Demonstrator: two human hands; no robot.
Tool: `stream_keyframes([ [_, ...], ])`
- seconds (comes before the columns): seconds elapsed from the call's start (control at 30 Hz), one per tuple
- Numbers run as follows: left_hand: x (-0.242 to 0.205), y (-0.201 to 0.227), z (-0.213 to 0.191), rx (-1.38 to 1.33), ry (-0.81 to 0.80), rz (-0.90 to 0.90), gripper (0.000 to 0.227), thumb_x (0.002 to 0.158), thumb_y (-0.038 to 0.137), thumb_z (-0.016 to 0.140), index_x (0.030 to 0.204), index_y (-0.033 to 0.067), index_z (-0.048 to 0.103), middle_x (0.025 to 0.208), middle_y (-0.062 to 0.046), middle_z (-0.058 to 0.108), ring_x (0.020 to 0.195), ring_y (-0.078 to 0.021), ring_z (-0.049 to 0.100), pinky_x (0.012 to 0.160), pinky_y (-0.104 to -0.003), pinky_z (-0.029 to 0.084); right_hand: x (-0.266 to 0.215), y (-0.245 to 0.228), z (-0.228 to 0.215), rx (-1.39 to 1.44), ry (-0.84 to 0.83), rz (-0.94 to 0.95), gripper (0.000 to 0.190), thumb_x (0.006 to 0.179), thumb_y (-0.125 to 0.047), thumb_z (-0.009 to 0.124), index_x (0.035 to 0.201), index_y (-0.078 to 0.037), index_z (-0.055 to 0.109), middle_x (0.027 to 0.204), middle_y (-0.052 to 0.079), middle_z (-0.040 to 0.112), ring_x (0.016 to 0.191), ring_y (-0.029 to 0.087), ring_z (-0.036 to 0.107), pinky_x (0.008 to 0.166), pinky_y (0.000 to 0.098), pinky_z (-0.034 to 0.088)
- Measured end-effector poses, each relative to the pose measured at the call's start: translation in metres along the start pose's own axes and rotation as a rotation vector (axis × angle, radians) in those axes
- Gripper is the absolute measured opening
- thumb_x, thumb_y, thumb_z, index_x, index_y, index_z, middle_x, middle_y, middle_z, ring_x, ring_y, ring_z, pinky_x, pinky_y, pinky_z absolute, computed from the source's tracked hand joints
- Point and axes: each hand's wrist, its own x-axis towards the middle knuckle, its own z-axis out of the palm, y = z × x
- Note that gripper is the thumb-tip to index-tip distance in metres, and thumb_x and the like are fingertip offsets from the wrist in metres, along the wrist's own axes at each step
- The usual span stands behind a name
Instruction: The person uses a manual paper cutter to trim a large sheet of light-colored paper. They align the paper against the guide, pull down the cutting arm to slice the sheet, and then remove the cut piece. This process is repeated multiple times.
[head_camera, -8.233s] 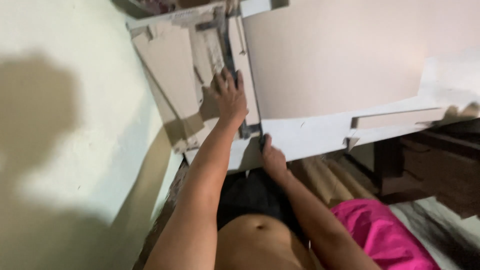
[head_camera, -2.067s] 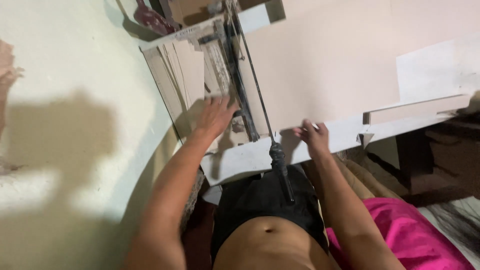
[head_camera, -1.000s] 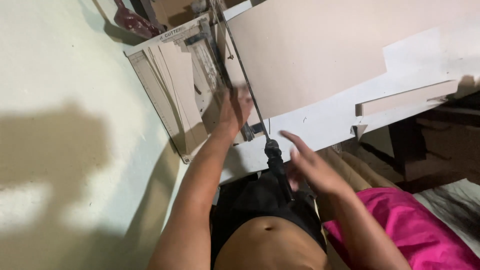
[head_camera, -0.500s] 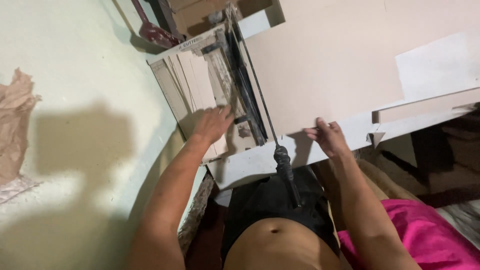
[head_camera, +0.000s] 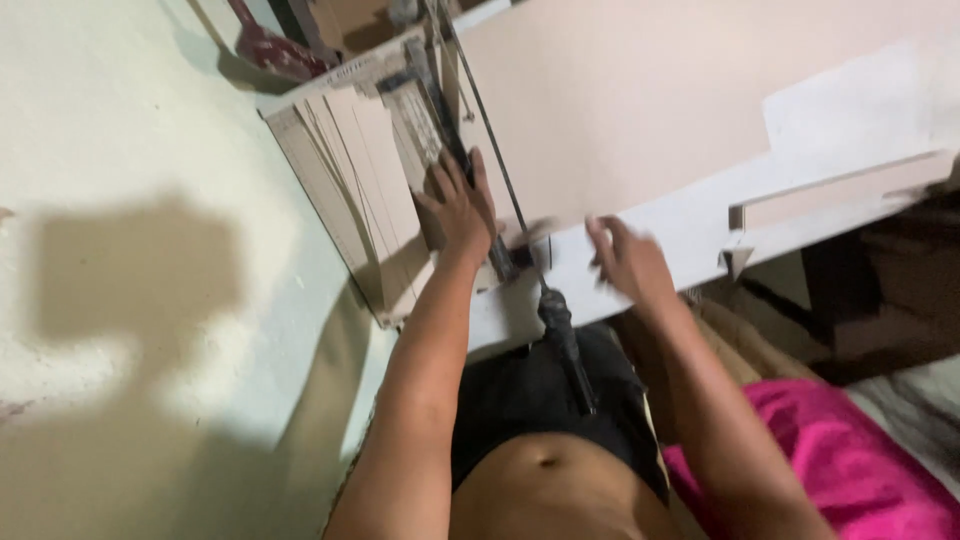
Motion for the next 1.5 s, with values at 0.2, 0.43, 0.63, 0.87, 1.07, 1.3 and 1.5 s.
stream_keyframes([
  [0.2,0.010,0.000,-0.001,-0.016,-0.010,-0.012,0.117,0.084,0.036,0.085,0.164,0.0123,0.004,0.165,-0.033,-0.006,0.153,-0.0515,0.000,0.111,-0.083,0.012,-0.093,-0.042,0.049,-0.511,-0.161,-0.102,0.104,0.086,-0.055,0.063,0.163,-0.008,0.010,0.090,0.033,0.073,0.088,0.051,0.074,0.080,0.0569,0.060],
  [0.43,0.017,-0.010,0.022,-0.063,0.110,0.025,0.123,0.075,0.034,0.091,0.165,0.0129,0.009,0.165,-0.033,0.002,0.152,-0.0522,0.007,0.109,-0.084,0.012,0.013,0.086,0.133,-0.476,-0.129,-0.152,0.091,0.090,-0.012,0.056,0.164,-0.011,0.004,0.108,0.029,0.073,0.100,0.050,0.072,0.090,0.0582,0.057],
  [0.63,0.013,-0.009,0.031,0.189,0.100,0.372,0.060,0.101,0.027,0.065,0.156,0.0261,0.042,0.167,-0.013,0.022,0.156,-0.0382,0.012,0.120,-0.070,0.018,-0.094,0.019,0.019,0.719,-0.302,-0.245,0.090,0.091,-0.051,0.055,0.164,-0.026,0.011,0.057,0.021,0.067,0.046,0.035,0.072,0.044,0.0393,0.061],
  [0.87,-0.002,-0.037,0.037,0.410,0.073,0.765,0.020,0.096,0.013,0.055,0.103,0.0204,0.072,0.119,-0.001,0.071,0.099,-0.0273,0.072,0.081,-0.045,0.058,0.050,0.067,0.035,0.889,0.118,0.076,0.047,0.103,-0.042,0.061,0.138,-0.015,0.046,0.104,0.012,0.058,0.092,0.028,0.071,0.077,0.0404,0.063],
  [1.07,0.007,-0.110,0.018,0.655,-0.071,0.568,0.039,0.096,0.010,0.059,0.130,0.0294,0.060,0.156,-0.005,0.043,0.111,-0.0349,0.066,0.087,-0.054,0.050,0.141,0.140,0.038,1.339,0.168,0.063,0.036,0.107,-0.034,0.065,0.114,-0.015,0.036,0.091,-0.001,0.055,0.069,0.022,0.070,0.062,0.0326,0.064],
  [1.3,-0.030,-0.142,-0.025,0.591,-0.056,0.449,0.033,0.102,0.006,0.051,0.132,0.0199,0.056,0.137,-0.010,0.052,0.116,-0.0357,0.066,0.090,-0.044,0.058,0.092,0.129,0.057,1.232,0.119,0.006,0.039,0.105,-0.021,0.067,0.120,-0.004,0.035,0.090,0.016,0.067,0.080,0.029,0.077,0.073,0.0413,0.068],
  [1.5,-0.022,-0.147,-0.010,0.256,-0.048,0.365,0.031,0.103,0.010,0.049,0.134,0.0155,0.051,0.135,-0.012,0.050,0.119,-0.0363,0.062,0.098,-0.047,0.054,0.114,0.115,0.062,0.967,0.131,-0.049,0.030,0.107,-0.027,0.065,0.123,-0.003,0.055,0.100,0.022,0.072,0.090,0.030,0.076,0.079,0.0472,0.066],
])
